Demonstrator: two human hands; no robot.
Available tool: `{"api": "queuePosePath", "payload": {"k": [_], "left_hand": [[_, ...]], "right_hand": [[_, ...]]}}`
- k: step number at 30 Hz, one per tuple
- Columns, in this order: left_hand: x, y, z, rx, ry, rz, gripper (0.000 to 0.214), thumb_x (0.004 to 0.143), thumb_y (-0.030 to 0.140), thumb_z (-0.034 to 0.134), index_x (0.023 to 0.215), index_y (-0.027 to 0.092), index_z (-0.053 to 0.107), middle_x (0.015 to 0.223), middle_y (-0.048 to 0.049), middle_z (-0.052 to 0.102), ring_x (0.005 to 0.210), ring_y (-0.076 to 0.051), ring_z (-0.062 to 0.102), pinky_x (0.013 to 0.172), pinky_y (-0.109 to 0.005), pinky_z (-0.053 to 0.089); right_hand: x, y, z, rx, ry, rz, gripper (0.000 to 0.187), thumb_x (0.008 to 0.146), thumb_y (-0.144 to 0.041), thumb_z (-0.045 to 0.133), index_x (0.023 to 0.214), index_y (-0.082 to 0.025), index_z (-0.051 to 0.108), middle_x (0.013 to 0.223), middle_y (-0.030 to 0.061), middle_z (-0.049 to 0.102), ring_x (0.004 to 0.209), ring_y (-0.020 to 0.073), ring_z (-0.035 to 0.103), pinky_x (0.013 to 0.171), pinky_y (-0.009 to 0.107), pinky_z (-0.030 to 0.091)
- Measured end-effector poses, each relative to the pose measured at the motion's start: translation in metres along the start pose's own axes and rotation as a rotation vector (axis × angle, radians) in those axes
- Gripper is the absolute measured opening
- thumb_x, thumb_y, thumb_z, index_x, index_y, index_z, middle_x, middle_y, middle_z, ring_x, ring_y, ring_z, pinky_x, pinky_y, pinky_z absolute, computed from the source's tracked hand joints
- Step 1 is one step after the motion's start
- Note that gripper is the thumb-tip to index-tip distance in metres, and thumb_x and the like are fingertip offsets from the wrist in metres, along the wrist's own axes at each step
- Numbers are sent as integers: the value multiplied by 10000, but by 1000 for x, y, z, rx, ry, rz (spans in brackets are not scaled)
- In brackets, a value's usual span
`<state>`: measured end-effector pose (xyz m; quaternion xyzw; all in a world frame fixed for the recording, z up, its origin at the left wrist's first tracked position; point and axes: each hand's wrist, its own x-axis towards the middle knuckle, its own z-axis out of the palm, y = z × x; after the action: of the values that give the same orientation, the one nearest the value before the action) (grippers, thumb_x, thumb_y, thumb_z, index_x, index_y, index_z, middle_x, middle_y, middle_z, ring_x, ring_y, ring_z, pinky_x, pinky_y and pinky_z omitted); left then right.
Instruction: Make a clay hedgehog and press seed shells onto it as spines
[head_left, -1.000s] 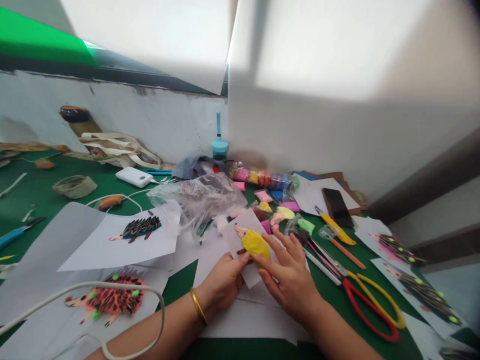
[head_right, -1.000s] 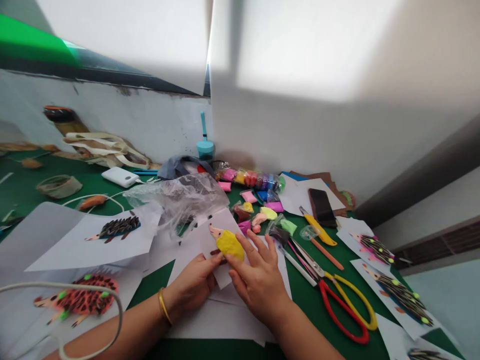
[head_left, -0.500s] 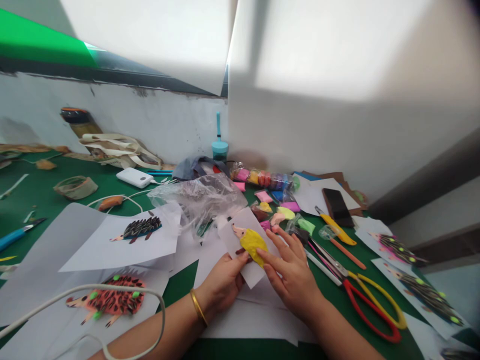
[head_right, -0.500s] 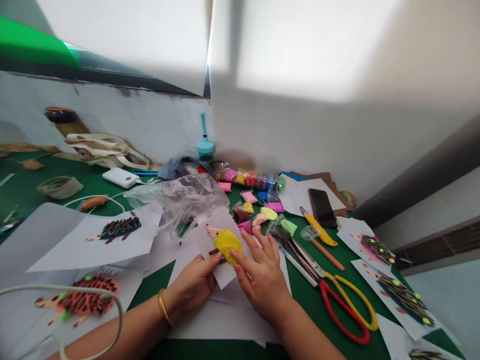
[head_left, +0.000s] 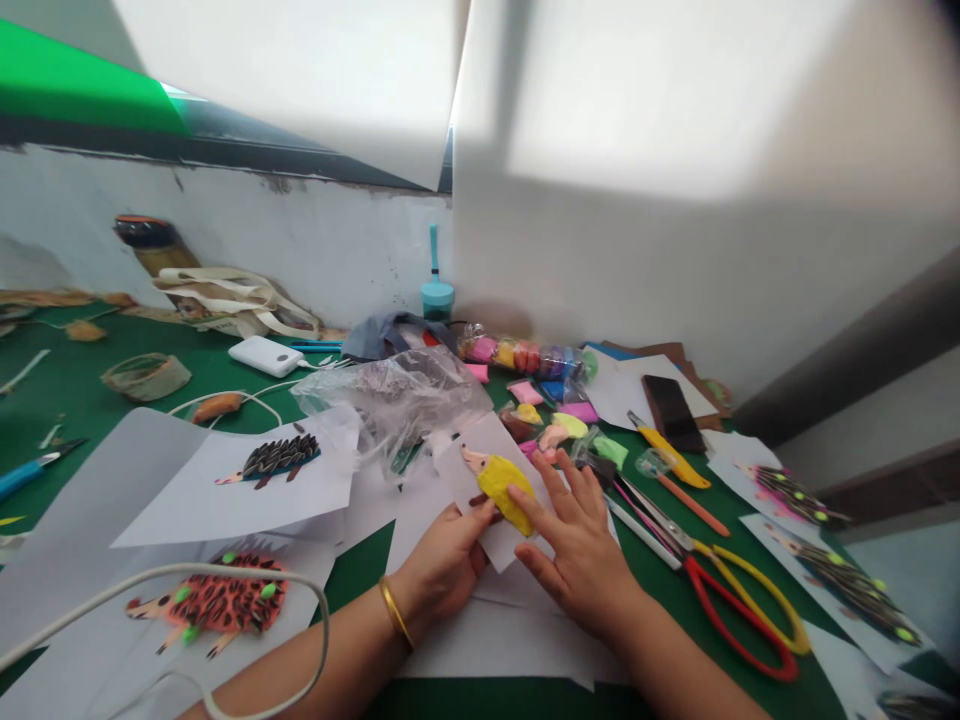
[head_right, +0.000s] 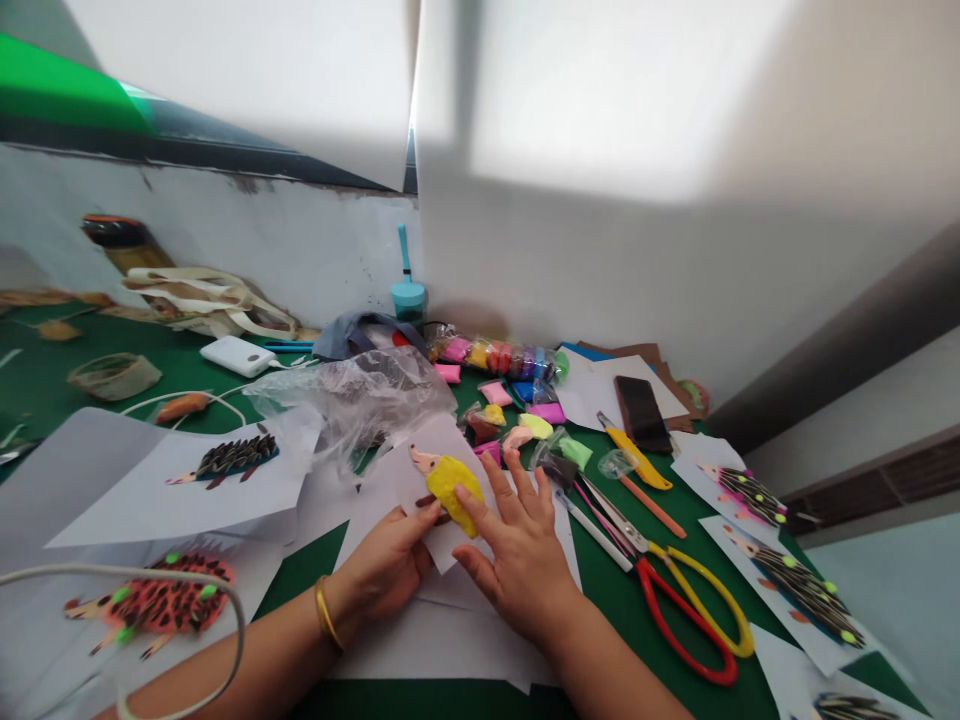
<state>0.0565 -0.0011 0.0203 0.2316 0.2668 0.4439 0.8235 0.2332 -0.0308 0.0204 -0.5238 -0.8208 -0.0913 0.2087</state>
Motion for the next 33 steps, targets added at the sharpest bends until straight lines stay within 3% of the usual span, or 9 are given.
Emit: {"api": "queuePosePath", "payload": {"k": [4, 9, 14, 19, 26, 33], "left_hand": [[1, -1, 1, 3, -3, 32, 454, 871, 209, 654, 1317, 198, 571, 1231, -107, 666, 1227, -249, 557, 1090, -385, 383], [0, -1, 1, -21, -13, 12, 453, 876, 198, 642, 1322, 217, 563, 1275, -100, 641, 1256, -252, 536, 1097, -399, 383], [1, 3, 2, -67, -15, 13, 475, 858, 191, 666, 1320, 204, 558, 1220, -104, 669, 1182, -253, 593, 1072, -400, 414], [1, 4, 0, -75, 28, -15, 476, 865, 196, 663, 1327, 197, 545, 1180, -100, 685, 1121, -243, 628, 1045, -396, 440], [-1, 4, 4, -90, -13, 18, 474, 871, 178, 647, 1332, 215, 542, 1218, -93, 669, 1149, -234, 609, 1061, -383, 421], [-1, 0, 1, -65, -27, -7, 464, 884, 185, 632, 1339, 212, 545, 1262, -105, 646, 1203, -248, 573, 1065, -395, 409]], "right_hand": [[0, -1, 6, -22, -39, 3, 665, 905, -637, 439, 1491, -339, 342, 1630, 75, 96, 1469, 410, 71, 1107, 678, 156], [1, -2, 9, -41, -60, -6, 670, 906, -666, 400, 1499, -370, 304, 1633, 76, 54, 1471, 409, 56, 1101, 689, 142], [-1, 2, 10, -56, -31, 20, 761, 885, -706, 384, 1521, -300, 275, 1632, 99, 41, 1472, 411, 38, 1108, 681, 143], [-1, 5, 11, -83, -52, 4, 711, 908, -663, 395, 1514, -307, 290, 1630, 91, 81, 1474, 402, 38, 1100, 685, 160], [0, -1, 7, -70, -26, -13, 775, 889, -682, 416, 1528, -275, 256, 1627, 118, 75, 1470, 417, 38, 1103, 694, 137], [1, -3, 4, -63, -30, -12, 716, 904, -671, 393, 1508, -294, 311, 1628, 108, 83, 1471, 417, 34, 1100, 701, 123]]}}
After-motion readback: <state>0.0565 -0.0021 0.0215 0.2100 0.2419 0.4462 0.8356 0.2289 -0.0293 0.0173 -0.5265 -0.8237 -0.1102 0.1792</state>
